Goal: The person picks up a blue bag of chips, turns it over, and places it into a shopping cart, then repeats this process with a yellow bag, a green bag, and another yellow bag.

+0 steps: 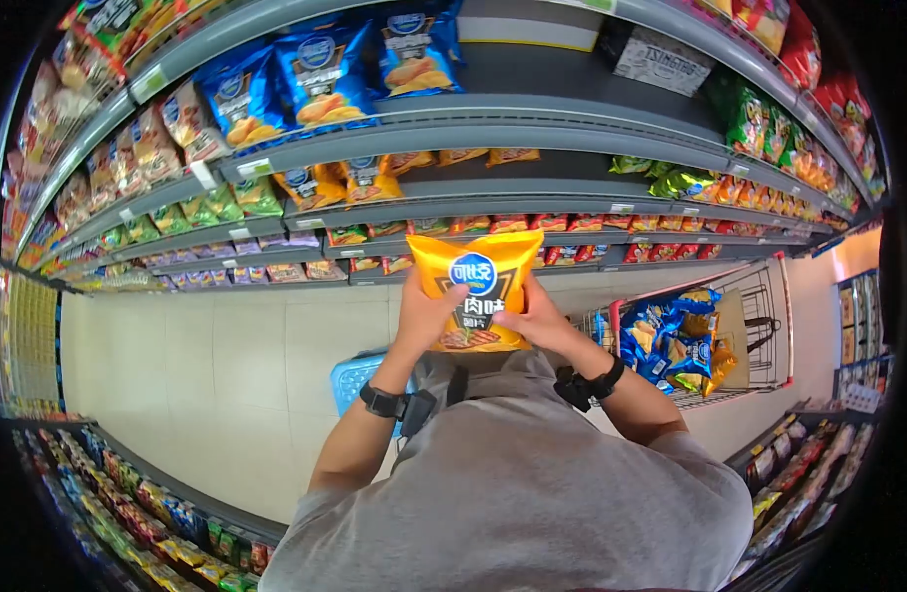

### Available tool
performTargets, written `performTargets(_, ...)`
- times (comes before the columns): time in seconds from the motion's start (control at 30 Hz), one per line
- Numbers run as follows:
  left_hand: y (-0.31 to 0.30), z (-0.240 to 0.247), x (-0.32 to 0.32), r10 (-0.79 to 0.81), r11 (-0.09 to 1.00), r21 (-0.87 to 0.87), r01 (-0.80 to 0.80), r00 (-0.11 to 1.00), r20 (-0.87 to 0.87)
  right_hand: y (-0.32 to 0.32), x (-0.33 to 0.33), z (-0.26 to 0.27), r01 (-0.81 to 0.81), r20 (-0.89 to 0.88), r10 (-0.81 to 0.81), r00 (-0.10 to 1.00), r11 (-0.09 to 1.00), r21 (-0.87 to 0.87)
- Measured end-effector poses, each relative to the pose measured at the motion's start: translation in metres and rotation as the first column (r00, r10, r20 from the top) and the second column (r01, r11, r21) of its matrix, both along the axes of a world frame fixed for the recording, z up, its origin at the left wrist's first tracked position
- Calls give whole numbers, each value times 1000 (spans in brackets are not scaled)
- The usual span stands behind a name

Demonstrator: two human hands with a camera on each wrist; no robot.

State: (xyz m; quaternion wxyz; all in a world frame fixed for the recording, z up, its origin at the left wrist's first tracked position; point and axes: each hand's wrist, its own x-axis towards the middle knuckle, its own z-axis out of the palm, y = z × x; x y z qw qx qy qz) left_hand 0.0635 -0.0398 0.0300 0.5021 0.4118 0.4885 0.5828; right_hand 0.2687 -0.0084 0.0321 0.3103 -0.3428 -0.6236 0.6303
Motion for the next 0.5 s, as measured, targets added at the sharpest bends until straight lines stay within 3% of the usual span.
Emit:
performTargets(0.13, -24, 6, -21, 97, 995, -7, -97, 995, 10, -8, -42, 4, 30, -82, -46, 996, 981, -191)
performTargets(0.17, -29, 1, -28, 88, 996, 3, -88, 994, 64, -9, -50, 6, 29, -134, -52, 990, 985, -168)
performTargets(0.27, -37, -5, -40, 160, 987, -13, -160, 984, 72, -7, -63, 1, 34, -71, -54, 996, 966, -255)
performTargets(0.3, -37, -5, -39, 277, 960, 38, -276, 961, -17, -6, -69, 0, 73, -86, -97, 992, 967, -243)
performTargets(0.4, -50, 3, -51, 348, 937, 112, -331, 854, -386, 3, -80, -4, 175, -108, -218, 970, 933, -313)
performTargets(0.43, -52, -2, -58, 217, 975, 50, -216, 885, -412, 5, -83, -4, 196, -89, -243, 966, 912, -361)
performTargets(0.5, -53, 4, -55, 140, 990, 46, -132, 910, -390, 1, -91, 1, 192, -116, -232, 966, 940, -280)
